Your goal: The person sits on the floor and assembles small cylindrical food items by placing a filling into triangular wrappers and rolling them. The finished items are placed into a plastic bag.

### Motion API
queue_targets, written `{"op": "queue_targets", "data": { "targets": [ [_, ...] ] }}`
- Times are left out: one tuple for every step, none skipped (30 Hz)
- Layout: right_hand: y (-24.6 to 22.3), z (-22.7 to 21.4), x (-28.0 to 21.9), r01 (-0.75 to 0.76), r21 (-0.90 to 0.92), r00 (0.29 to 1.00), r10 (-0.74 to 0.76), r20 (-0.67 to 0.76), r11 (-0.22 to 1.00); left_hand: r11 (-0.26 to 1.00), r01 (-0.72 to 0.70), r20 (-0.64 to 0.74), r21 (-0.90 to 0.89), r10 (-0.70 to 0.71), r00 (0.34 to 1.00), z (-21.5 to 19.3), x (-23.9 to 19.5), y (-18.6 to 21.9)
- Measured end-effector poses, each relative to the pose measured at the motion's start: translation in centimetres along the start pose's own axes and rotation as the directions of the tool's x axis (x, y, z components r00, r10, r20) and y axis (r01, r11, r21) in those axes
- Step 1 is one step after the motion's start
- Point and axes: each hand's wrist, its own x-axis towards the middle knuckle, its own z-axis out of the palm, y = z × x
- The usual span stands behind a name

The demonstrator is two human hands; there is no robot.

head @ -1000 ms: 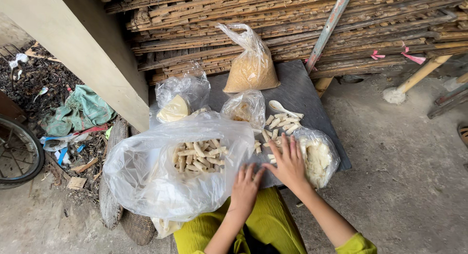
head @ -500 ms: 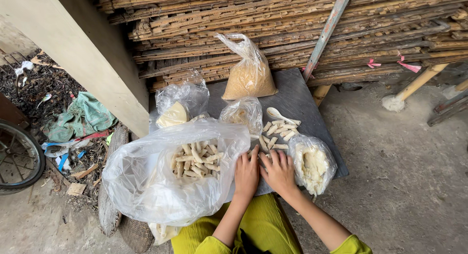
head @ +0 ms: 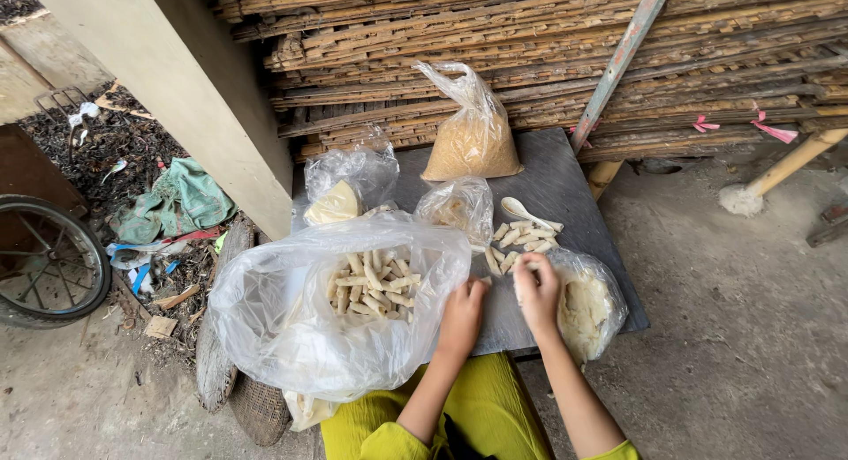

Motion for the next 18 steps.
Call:
{"op": "queue_targets", "data": {
  "targets": [
    [-0.9, -0.3, -0.1, -0.034, 0.317, 0.998, 0.017, 0.058, 0.948, 0.997, -0.051, -0.058, -0.063, 0.048, 0.997, -1.0, -0.6, 1.0],
    [-1.9, -0.6, -0.2, -0.084, 0.600, 0.993, 0.015, 0.119, 0.796, 0.986, -0.071, -0.073, -0.152, 0.061, 0.995, -2.3, -1.5, 1.9],
    [-3.0, -0.8, -0.4, -0.145, 0.815, 0.984, -0.005, 0.178, 0.562, 0.966, -0.092, -0.089, -0.240, 0.073, 0.993, -3.8, -2.6, 2.7],
    [-4.1, -0.7, -1.0, -0.148, 0.859, 0.980, -0.042, 0.193, 0.489, 0.949, -0.080, -0.118, -0.305, 0.045, 0.992, -5.2, -3.4, 3.4],
    [-5.1, 0.1, -1.9, -0.155, 0.897, 0.975, -0.080, 0.205, 0.414, 0.927, -0.069, -0.145, -0.369, 0.016, 0.989, -6.6, -4.1, 3.9],
    [-5.9, 1.1, -3.1, -0.167, 0.928, 0.970, -0.112, 0.215, 0.334, 0.925, -0.032, -0.167, -0.379, -0.035, 0.985, -8.2, -5.0, 3.9],
    [-6.8, 2.4, -4.2, -0.132, 0.939, 0.963, -0.183, 0.197, 0.318, 0.921, 0.006, -0.187, -0.390, -0.086, 0.979, -9.9, -5.6, 3.6],
    [-7.6, 4.1, -5.4, -0.098, 0.948, 0.952, -0.250, 0.178, 0.302, 0.957, -0.049, -0.312, -0.287, -0.045, 0.949, -11.3, -5.5, 3.0],
    [-8.3, 6.2, -6.5, -0.065, 0.957, 0.936, -0.316, 0.157, 0.283, 0.981, -0.091, -0.427, -0.174, 0.008, 0.904, -12.7, -5.2, 2.2],
    [-8.9, 8.6, -7.7, 0.079, 0.919, 0.912, -0.400, 0.089, 0.385, 0.989, 0.082, -0.417, -0.126, -0.128, 0.900, -14.2, -5.1, 1.2],
    [-9.4, 11.1, -8.6, 0.227, 0.855, 0.872, -0.489, 0.035, 0.467, 0.965, 0.252, -0.412, -0.074, -0.260, 0.873, -15.4, -4.6, 0.1],
    [-10.2, 13.8, -8.7, 0.389, 0.740, 0.790, -0.612, 0.038, 0.549, 0.964, 0.267, -0.435, -0.018, -0.248, 0.865, -16.4, -3.8, -0.8],
    [-10.9, 15.8, -8.6, 0.547, 0.599, 0.692, -0.718, 0.070, 0.585, 0.959, 0.282, -0.457, 0.038, -0.234, 0.858, -17.3, -3.4, -1.4],
    [-11.3, 17.0, -8.8, 0.697, 0.420, 0.593, -0.797, 0.119, 0.581, 0.937, 0.330, -0.477, 0.111, -0.241, 0.845, -17.9, -3.3, -1.6],
    [-11.6, 17.6, -8.9, 0.819, 0.230, 0.492, -0.849, 0.192, 0.526, 0.908, 0.377, -0.498, 0.182, -0.245, 0.832, -18.3, -3.1, -1.8],
    [-11.6, 17.7, -9.1, 0.822, 0.185, 0.484, -0.832, 0.271, 0.538, 0.872, 0.417, -0.515, 0.255, -0.243, 0.822, -18.7, -2.9, -1.9],
    [-11.6, 17.6, -9.3, 0.826, 0.139, 0.476, -0.808, 0.347, 0.546, 0.884, 0.400, -0.527, 0.242, -0.226, 0.819, -18.8, -3.2, -1.7],
    [-11.5, 17.1, -9.4, 0.830, 0.087, 0.470, -0.774, 0.424, 0.552, 0.896, 0.383, -0.539, 0.224, -0.213, 0.815, -18.5, -3.8, -1.3]
  ]
}}
